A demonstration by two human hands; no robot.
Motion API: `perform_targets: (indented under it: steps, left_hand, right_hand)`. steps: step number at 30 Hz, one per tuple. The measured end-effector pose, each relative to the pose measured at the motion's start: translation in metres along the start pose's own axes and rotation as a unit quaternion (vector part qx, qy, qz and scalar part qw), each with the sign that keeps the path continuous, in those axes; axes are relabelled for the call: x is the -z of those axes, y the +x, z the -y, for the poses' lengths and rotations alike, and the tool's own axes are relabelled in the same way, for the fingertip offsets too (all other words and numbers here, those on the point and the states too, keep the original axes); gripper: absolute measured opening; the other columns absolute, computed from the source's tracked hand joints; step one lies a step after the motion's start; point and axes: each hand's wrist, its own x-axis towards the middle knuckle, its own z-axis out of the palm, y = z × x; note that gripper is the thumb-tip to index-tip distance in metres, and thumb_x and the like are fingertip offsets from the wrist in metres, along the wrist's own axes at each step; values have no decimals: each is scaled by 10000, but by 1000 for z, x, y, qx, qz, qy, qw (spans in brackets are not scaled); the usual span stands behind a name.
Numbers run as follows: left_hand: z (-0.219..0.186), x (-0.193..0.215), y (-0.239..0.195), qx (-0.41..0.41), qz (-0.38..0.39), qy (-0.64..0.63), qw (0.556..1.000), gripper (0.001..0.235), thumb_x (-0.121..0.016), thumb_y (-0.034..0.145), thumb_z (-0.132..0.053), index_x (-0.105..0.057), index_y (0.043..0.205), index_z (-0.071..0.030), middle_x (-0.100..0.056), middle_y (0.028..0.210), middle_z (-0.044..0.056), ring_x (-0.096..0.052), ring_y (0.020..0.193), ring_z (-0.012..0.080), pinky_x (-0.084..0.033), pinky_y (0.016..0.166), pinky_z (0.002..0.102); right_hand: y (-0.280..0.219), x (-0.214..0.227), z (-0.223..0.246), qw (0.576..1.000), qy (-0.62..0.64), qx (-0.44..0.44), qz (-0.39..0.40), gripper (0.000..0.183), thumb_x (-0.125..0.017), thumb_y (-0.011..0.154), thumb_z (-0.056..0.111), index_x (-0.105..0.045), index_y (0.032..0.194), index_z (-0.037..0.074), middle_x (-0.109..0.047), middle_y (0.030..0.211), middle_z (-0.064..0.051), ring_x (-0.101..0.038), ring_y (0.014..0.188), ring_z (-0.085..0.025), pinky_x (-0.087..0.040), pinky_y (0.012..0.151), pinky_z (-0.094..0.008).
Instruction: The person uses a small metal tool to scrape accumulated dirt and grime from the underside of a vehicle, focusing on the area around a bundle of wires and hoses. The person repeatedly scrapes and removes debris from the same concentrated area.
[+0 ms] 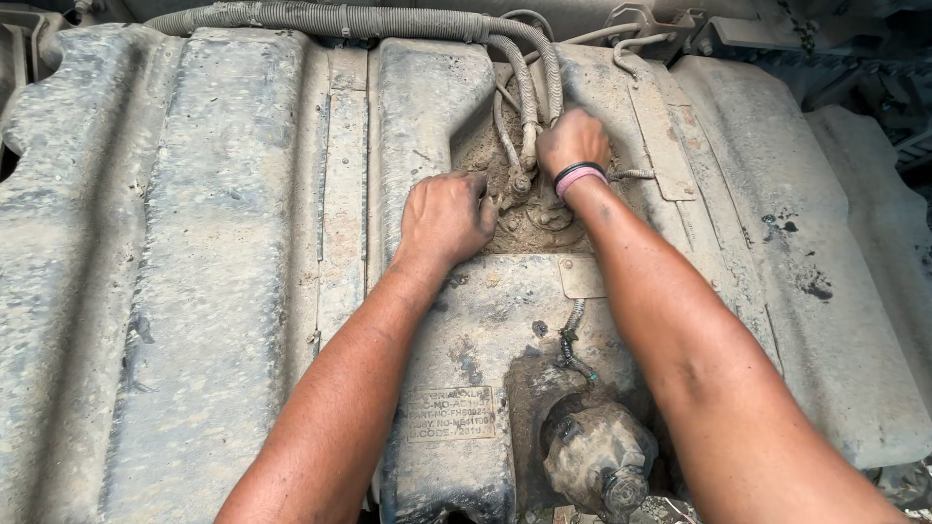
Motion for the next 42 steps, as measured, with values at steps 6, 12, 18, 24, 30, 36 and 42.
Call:
perform_targets:
  steps: [6,12,18,24,30,36,42]
  left_hand:
    - [0,-4,4,9,26,9,1000,249,-661,920,-266,-726,1095,-101,-705,879,120,-714,866,217,-552,933,457]
    - [1,-1,0,-17,-25,2,1000,265,-706,886,-303,-747,1024,-81,-718,878,122,-713,864,259,-563,900,452]
    - [2,-4,3,0,12,3,1000,263,-684,908,-272,-737,1080,-80,-722,888,126,-728,840,245,-571,898,447]
    - [1,-1,2,2,16,7,1000,236,-680,904,-274,-746,1030,-86,-722,903,122,-723,892,245,-553,937,453]
    - [0,0,-2,0,4,4,1000,269,-698,909,-315,-745,1039,-84,-721,943,126,-716,928,263,-548,948,443]
    - [1,-4,2,3,13,8,1000,269,-708,891,-312,-741,1058,-104,-722,920,118,-718,897,232,-533,957,451]
    - [1,-4,2,13,27,9,1000,215,-668,949,-281,-737,1034,-95,-721,919,111,-722,883,226,-561,935,445]
  right_hand:
    - [8,17,-11,997,-4,46,68,253,-663,828,88,-739,1058,15,-730,1018,-250,-720,923,-338,-559,894,-450]
    - [7,-6,-2,997,-21,-32,71,197,-708,855,141,-747,997,9,-721,1069,-229,-699,977,-334,-534,914,-458]
    - [24,15,-13,984,162,-70,18,206,-717,934,226,-761,1014,41,-777,1046,-156,-746,842,-200,-571,835,-365]
    - [-14,35,-32,988,60,15,138,250,-717,952,250,-725,1042,17,-759,946,-146,-679,696,-183,-589,620,-338]
    - [-22,16,-32,988,62,29,135,223,-743,893,200,-756,897,-23,-730,826,-138,-704,750,-200,-550,820,-373]
    - [-5,2,-29,975,-101,157,120,180,-718,838,162,-742,870,-14,-721,827,-204,-712,775,-312,-555,794,-447]
    - [-7,-10,-25,994,-61,81,-50,161,-684,832,137,-803,870,36,-720,864,-240,-700,785,-369,-571,764,-472]
